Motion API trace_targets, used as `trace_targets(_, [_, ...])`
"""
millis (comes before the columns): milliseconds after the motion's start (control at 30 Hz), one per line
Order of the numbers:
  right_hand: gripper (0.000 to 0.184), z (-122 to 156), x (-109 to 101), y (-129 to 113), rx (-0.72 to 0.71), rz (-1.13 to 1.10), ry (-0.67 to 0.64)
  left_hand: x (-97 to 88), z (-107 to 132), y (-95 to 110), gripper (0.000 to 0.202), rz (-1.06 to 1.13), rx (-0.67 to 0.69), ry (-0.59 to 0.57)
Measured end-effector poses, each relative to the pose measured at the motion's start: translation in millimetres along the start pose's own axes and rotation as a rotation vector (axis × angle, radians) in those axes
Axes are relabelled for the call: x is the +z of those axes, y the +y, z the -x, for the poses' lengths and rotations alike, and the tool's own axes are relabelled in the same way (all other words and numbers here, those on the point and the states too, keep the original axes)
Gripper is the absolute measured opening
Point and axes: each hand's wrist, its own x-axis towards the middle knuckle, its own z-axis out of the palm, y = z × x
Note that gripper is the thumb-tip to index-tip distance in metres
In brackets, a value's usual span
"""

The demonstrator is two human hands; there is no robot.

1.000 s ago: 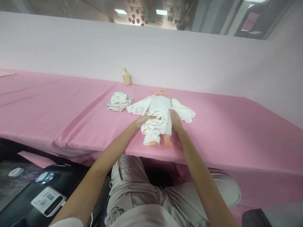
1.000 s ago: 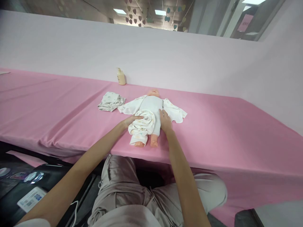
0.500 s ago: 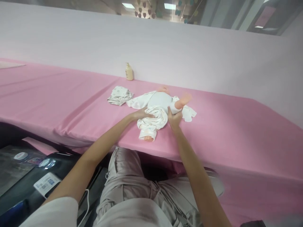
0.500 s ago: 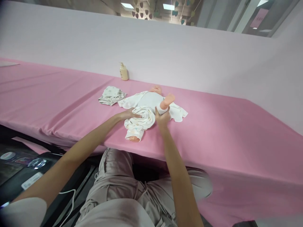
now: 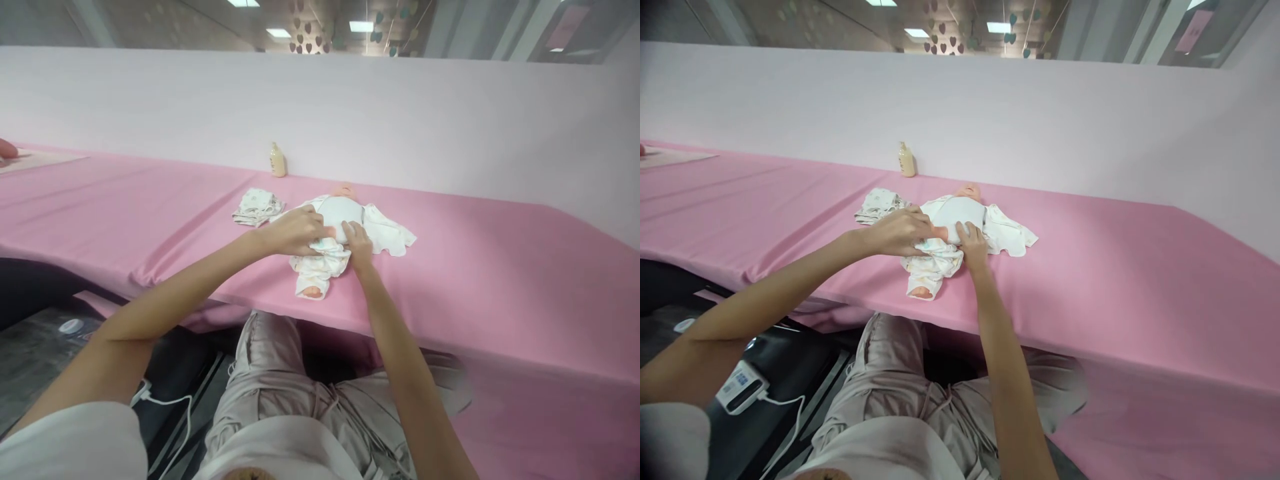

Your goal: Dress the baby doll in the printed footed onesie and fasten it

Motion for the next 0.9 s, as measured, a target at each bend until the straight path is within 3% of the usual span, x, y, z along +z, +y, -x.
trace_targets(100, [0.039, 1.7, 1.5, 3.9, -0.036, -0.035, 0.008, -17.4, -3.4, -4.2, 0.009, 0.025, -0.084, 0.049])
trace_targets(233, [0.043, 3.2, 5.0, 10.0, -0.051, -0.073, -0.004, -32.7, -12.8, -25.5, 0.019, 0.155, -0.242, -0.011])
trace_targets(367, [0.043, 4.7, 5.1, 10.6, -0.036, -0.102, 0.029, -20.5, -14.9, -56.0, 0.034, 0.306, -0.348, -0.036])
trace_targets(467, [0.041, 5.1, 4.1, 8.5, -0.039, -0.124, 0.060, -1.3, -8.6, -63.8, 0.030, 0.199, -0.270, 0.177])
trace_targets(567, [0.038, 4.4, 5.6, 7.6, -0.046, -0.114, 0.132, 13.4, 0.1, -51.4, 0.018, 0.098, -0.140, 0.321])
trace_targets(767, [0.032, 2.9, 6.6, 9.3, -0.079, -0.245, 0.256, 24.4, 7.5, -12.9, 0.030, 0.099, 0.023, 0.247])
trace_targets(900, [0.032, 2.0, 3.2, 11.2, -0.069, -0.308, 0.207, 30.3, 6.2, -4.2, 0.036, 0.016, 0.053, 0.250])
